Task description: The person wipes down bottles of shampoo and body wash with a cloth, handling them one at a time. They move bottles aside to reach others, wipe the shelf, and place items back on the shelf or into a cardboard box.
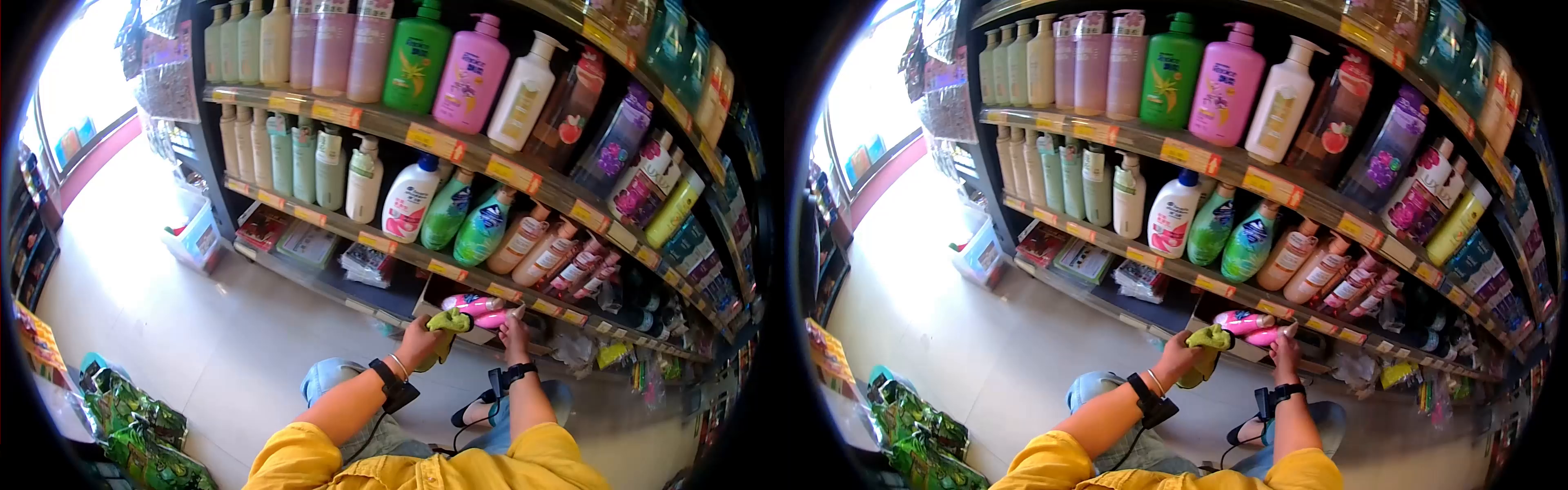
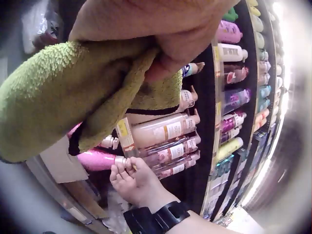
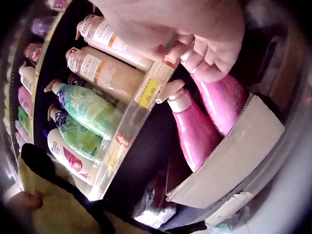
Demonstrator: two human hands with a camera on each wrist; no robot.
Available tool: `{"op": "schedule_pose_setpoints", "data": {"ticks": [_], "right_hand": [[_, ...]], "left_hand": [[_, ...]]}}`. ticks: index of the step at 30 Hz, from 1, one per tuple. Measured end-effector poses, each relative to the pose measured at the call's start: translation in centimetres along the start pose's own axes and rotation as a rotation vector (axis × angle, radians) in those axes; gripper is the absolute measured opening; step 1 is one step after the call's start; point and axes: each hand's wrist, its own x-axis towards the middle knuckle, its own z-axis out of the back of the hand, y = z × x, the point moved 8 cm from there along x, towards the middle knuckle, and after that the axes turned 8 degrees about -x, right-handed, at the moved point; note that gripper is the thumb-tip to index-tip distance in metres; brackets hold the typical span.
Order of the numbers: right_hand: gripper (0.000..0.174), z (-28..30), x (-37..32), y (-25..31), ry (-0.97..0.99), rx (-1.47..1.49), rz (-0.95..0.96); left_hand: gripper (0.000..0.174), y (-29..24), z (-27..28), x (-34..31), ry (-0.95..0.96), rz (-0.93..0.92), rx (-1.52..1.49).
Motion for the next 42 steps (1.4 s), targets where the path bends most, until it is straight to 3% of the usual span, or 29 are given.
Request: {"op": "schedule_pose_setpoints", "data": {"ticks": [5,8,11,13,15,17,21,22,27,33,41,42], "right_hand": [[0.031,1.9,0.5,-0.6,-0.148,0.005,-0.155],[0.030,2.4,1.1,-0.5,-0.051,0.056,-0.108],[0.028,1.1,0.6,0.8,0.028,0.101,-0.064],[0.027,1.2,2.2,-0.3,0.036,0.070,-0.116],[0.026,0.6,3.7,-1.4,0.210,0.025,-0.038],[0.019,-0.6,0.5,1.1,0.155,0.076,-0.013],[0.019,-0.7,0.8,1.0,0.142,0.032,-0.016],[0.020,-0.7,1.5,0.7,0.156,0.026,-0.015],[0.021,-0.8,0.2,1.3,0.035,-0.044,-0.059],[0.023,-3.2,-0.4,1.8,0.131,-0.159,-0.043],[0.043,-5.6,0.3,1.9,0.129,-0.353,0.204],[0.047,-5.4,0.2,2.8,0.028,-0.526,0.346]], "left_hand": [[0.030,0.4,1.4,0.0,-0.049,-0.015,-0.040],[0.027,-1.8,2.4,-1.1,-0.081,0.006,-0.071],[0.023,-1.1,2.8,-1.3,-0.119,-0.016,-0.246],[0.021,-0.1,3.1,-0.5,-0.167,-0.062,-0.202],[0.018,0.3,3.4,-0.4,-0.221,-0.067,-0.199],[0.016,0.1,3.4,-0.3,-0.261,-0.142,-0.274],[0.023,2.2,4.1,0.0,-0.267,-0.064,-0.405],[0.032,2.9,4.5,0.5,-0.211,-0.038,-0.366],[0.028,1.8,5.4,0.3,-0.256,-0.045,-0.434],[0.019,0.3,5.4,0.0,-0.314,-0.047,-0.529],[0.018,0.6,5.6,0.2,-0.310,-0.040,-0.519],[0.018,0.7,5.7,0.3,-0.308,-0.040,-0.497]]}}
